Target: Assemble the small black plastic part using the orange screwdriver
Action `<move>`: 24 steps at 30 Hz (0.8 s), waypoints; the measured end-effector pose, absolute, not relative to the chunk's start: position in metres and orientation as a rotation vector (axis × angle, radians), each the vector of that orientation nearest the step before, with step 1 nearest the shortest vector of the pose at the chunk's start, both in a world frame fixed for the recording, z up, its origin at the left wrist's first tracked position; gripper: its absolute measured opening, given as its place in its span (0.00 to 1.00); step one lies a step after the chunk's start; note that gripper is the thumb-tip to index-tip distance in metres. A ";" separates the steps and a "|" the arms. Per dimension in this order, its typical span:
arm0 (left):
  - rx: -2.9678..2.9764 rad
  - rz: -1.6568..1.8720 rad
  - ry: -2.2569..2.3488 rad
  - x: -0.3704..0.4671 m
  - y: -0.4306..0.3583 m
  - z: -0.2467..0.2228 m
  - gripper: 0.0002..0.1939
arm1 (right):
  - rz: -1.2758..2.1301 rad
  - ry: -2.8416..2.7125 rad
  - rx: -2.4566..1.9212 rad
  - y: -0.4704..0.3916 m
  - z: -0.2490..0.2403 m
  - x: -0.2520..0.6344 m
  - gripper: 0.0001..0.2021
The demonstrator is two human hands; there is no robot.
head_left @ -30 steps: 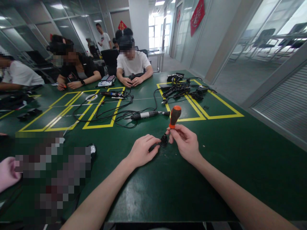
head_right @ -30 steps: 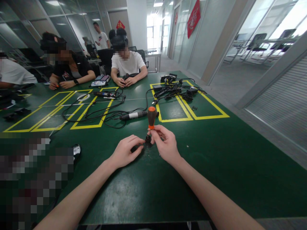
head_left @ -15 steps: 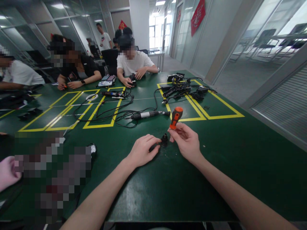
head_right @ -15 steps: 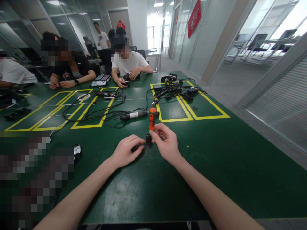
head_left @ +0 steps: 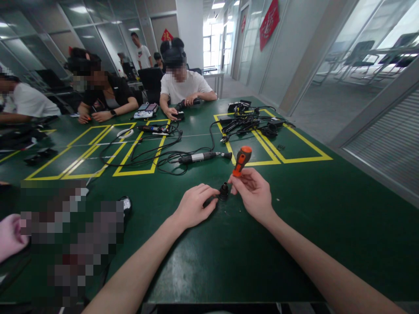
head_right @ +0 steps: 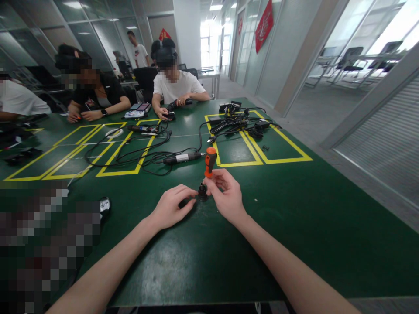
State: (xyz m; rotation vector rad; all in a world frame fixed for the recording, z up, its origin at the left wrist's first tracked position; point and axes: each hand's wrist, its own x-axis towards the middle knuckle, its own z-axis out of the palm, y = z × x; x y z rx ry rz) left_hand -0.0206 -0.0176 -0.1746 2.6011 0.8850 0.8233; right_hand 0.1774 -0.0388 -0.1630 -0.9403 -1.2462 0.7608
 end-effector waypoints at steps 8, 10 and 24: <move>2.596 0.826 0.892 -0.020 -0.018 -0.174 0.08 | 0.678 -1.333 -0.931 -0.040 -0.155 0.178 0.10; 2.598 0.831 0.896 -0.020 -0.018 -0.174 0.08 | 0.693 -1.341 -0.913 -0.039 -0.155 0.177 0.09; 2.579 0.859 0.912 -0.020 -0.016 -0.177 0.07 | 0.734 -1.242 -0.918 -0.038 -0.163 0.173 0.13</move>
